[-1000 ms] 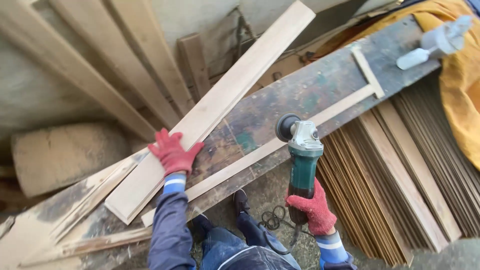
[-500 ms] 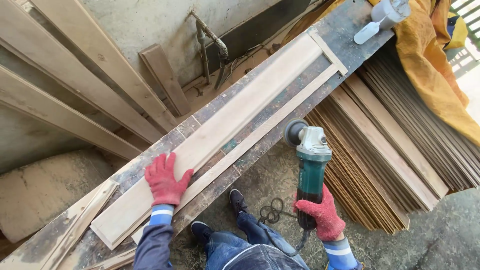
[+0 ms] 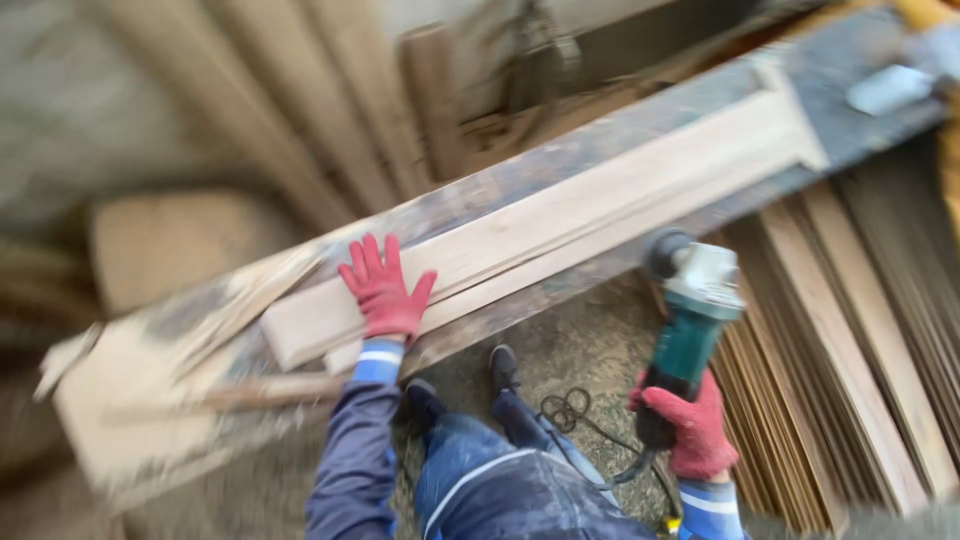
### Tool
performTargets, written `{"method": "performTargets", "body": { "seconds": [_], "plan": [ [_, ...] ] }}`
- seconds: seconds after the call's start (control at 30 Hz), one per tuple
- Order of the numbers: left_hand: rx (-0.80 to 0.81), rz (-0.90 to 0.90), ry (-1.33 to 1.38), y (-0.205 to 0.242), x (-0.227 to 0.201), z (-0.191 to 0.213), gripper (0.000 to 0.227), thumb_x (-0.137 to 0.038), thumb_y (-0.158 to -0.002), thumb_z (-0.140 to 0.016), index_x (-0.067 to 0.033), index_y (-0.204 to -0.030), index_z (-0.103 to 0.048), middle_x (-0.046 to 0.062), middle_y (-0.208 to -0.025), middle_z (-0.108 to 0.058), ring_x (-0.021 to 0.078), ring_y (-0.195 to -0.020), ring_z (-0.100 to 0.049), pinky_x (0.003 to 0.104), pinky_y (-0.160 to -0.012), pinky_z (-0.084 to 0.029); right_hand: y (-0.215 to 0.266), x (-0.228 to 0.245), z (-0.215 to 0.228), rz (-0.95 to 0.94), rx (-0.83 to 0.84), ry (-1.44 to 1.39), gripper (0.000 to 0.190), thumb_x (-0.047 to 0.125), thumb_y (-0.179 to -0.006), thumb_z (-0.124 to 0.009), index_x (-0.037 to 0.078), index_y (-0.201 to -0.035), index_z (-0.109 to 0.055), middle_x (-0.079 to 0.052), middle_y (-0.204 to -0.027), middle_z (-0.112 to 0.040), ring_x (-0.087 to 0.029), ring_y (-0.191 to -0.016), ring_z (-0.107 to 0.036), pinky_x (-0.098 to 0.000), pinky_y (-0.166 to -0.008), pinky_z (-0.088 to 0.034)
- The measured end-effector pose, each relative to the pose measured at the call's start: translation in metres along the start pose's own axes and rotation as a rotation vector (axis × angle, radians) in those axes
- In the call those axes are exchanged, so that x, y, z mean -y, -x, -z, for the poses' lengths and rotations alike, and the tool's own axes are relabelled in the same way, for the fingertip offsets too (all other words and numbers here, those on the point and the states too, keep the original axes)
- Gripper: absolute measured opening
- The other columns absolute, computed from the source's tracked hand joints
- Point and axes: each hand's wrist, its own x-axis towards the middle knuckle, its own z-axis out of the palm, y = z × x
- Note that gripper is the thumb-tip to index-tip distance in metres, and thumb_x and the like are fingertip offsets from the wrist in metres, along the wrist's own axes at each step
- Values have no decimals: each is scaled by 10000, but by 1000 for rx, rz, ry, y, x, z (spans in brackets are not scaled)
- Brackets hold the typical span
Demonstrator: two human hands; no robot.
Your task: Grinding the surface of a wooden board using a hand-held angle grinder.
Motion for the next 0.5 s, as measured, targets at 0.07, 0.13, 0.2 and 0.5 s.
{"method": "performTargets", "body": {
  "seconds": [0.07, 0.13, 0.2, 0.5],
  "plan": [
    [-102, 325, -20, 40, 30, 24, 855, -533, -891, -630, -60, -1564, -396, 274, -1655, -229, 463, -1536, -138, 632, -1212, -38, -1, -4, -1, -2, 92, 38, 581, -51, -701, -696, -9, -1249, -507, -188, -921, -660, -330, -687, -672, -427, -650, -585],
    [-220, 619, -35, 87, 70, 48, 777, -440, -892, -666, -64, -1533, -439, 269, -1644, -242, 445, -1533, -155, 611, -1216, -90, -4, -14, -8, 11, 165, 60, 584, -41, -724, -691, 16, -1271, -495, -170, -936, -670, -310, -713, -678, -406, -669, -591],
    [-193, 837, -138, 133, 105, 69, 664, -426, -823, -725, -133, -1402, -587, 142, -1486, -494, 396, -1301, -438, 537, -1054, -333, -8, -23, -10, -14, 169, 154, 508, -33, -737, -681, -12, -1229, -553, -171, -959, -660, -313, -731, -672, -382, -632, -559],
    [171, 536, -175, 138, 207, 43, 381, -695, -861, -604, -336, -814, -723, -80, -995, -682, 231, -981, -647, 437, -867, -476, 0, -47, -160, -64, 210, 331, 581, -53, -520, -904, 22, -1009, -601, -246, -729, -656, -377, -571, -701, -495, -546, -584]
  ]
}}
